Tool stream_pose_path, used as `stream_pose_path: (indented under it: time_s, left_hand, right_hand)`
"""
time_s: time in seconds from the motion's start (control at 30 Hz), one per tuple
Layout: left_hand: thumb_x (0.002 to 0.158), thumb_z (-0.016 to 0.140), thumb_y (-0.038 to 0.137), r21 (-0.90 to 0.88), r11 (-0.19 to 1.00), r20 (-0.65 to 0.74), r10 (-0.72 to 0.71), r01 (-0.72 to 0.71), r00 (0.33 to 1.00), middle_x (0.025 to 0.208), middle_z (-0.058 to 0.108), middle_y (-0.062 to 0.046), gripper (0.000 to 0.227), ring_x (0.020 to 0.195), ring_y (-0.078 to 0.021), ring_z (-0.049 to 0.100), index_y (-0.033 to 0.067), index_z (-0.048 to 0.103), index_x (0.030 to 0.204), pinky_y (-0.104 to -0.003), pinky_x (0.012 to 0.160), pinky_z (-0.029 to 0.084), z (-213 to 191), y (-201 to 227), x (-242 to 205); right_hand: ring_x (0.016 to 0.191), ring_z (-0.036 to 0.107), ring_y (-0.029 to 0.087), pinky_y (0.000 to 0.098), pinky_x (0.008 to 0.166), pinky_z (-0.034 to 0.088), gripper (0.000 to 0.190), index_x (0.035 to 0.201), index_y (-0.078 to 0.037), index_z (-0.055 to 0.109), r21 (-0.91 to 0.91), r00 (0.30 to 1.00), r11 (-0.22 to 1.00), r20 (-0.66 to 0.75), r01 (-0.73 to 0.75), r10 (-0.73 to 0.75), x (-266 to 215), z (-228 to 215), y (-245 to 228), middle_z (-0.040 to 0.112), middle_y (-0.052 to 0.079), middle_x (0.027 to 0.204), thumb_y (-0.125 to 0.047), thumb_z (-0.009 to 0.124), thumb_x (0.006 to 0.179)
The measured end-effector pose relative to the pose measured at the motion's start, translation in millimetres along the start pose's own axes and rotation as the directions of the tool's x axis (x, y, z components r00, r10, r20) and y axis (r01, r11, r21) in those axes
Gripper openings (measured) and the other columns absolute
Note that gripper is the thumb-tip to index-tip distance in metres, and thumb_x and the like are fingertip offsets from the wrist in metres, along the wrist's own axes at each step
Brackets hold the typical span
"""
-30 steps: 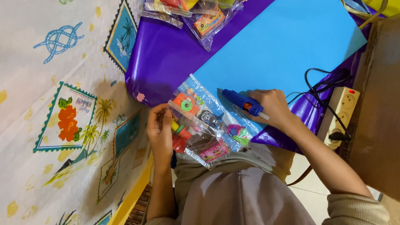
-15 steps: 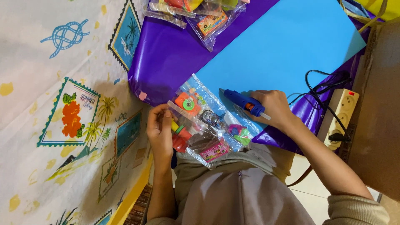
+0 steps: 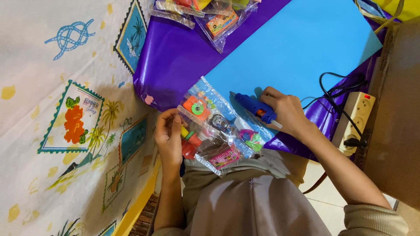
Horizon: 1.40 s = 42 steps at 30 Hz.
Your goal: The person uses a hot glue gun to seal small plastic bags containing toys, handling them one at a time on a table.
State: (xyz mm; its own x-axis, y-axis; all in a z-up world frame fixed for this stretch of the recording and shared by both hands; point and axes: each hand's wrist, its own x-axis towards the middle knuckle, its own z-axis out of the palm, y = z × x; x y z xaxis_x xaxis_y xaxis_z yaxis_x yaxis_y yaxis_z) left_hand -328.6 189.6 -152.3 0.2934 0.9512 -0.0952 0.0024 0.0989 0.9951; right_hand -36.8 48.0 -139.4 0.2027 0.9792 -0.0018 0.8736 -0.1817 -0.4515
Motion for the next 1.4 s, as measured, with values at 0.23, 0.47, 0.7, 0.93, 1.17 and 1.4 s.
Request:
stream_pose_path:
  time_s: [0.23,0.47,0.7,0.93,1.17,1.4]
  left_hand:
    - [0.104,0.056,0.008,0.002,1.0,0.0,-0.006,0.006,1.0,0.091,0.058,-0.009,0.015,0.077,-0.0161,0.065,-0.0002,0.064,0.115,-0.025,0.066,0.054,-1.2,2.8,0.3]
    - [0.105,0.056,0.009,-0.004,1.0,0.007,-0.014,0.014,1.0,0.092,0.058,-0.008,0.017,0.079,-0.0151,0.065,0.0006,0.063,0.117,-0.025,0.068,0.054,0.5,4.1,0.4]
    - [0.104,0.057,0.009,0.014,1.0,0.001,-0.021,0.021,1.0,0.093,0.059,-0.008,0.015,0.078,-0.0147,0.065,0.0016,0.064,0.116,-0.025,0.068,0.054,1.0,2.6,0.5]
    - [0.104,0.057,0.01,0.004,0.999,-0.001,-0.041,0.041,0.999,0.094,0.059,-0.009,0.016,0.079,-0.0152,0.065,0.0017,0.064,0.116,-0.026,0.07,0.054,2.1,2.5,-0.4]
    - [0.104,0.057,0.011,0.019,0.998,0.005,-0.063,0.063,0.998,0.097,0.058,-0.008,0.016,0.08,-0.0149,0.063,0.0032,0.064,0.117,-0.026,0.073,0.054,2.1,4.4,-0.5]
    - [0.104,0.058,0.01,0.026,0.999,0.006,-0.041,0.04,0.999,0.096,0.058,-0.007,0.014,0.079,-0.0142,0.064,0.0031,0.064,0.115,-0.025,0.071,0.054,3.3,1.5,0.1]
  right_hand:
    - [0.05,0.058,0.023,0.0281,0.049,0.045,0.01,0.082,-0.015,0.07,-0.002,1.0,1.0,-0.015,-0.024,0.023,2.9,5.5,1.5,0.06,-0.004,0.073,-0.022,0.071,0.075]
    - [0.046,0.055,0.02,0.0263,0.046,0.041,0.006,0.076,-0.015,0.068,0.004,1.0,1.0,-0.008,-0.029,0.029,2.1,12.8,11.2,0.057,-0.004,0.066,-0.019,0.071,0.073]
    - [0.045,0.053,0.021,0.0272,0.045,0.04,0.008,0.069,-0.014,0.063,0.004,0.999,0.999,-0.026,-0.037,0.037,1.0,20.5,17.6,0.053,-0.003,0.06,-0.017,0.071,0.07]
    - [0.044,0.052,0.023,0.0274,0.045,0.04,0.008,0.069,-0.013,0.062,-0.011,0.999,0.999,-0.035,-0.03,0.03,-0.8,23.7,21.4,0.052,-0.002,0.059,-0.016,0.07,0.07]
    - [0.046,0.055,0.025,0.028,0.046,0.042,0.007,0.068,-0.013,0.063,-0.015,0.998,0.998,-0.042,-0.056,0.055,-3.8,25.4,24.3,0.056,-0.001,0.061,-0.014,0.07,0.067]
    - [0.045,0.055,0.025,0.028,0.046,0.042,0.006,0.069,-0.013,0.065,-0.035,0.997,0.997,-0.037,-0.066,0.064,-1.3,22.3,21.9,0.058,-0.002,0.06,-0.013,0.068,0.063]
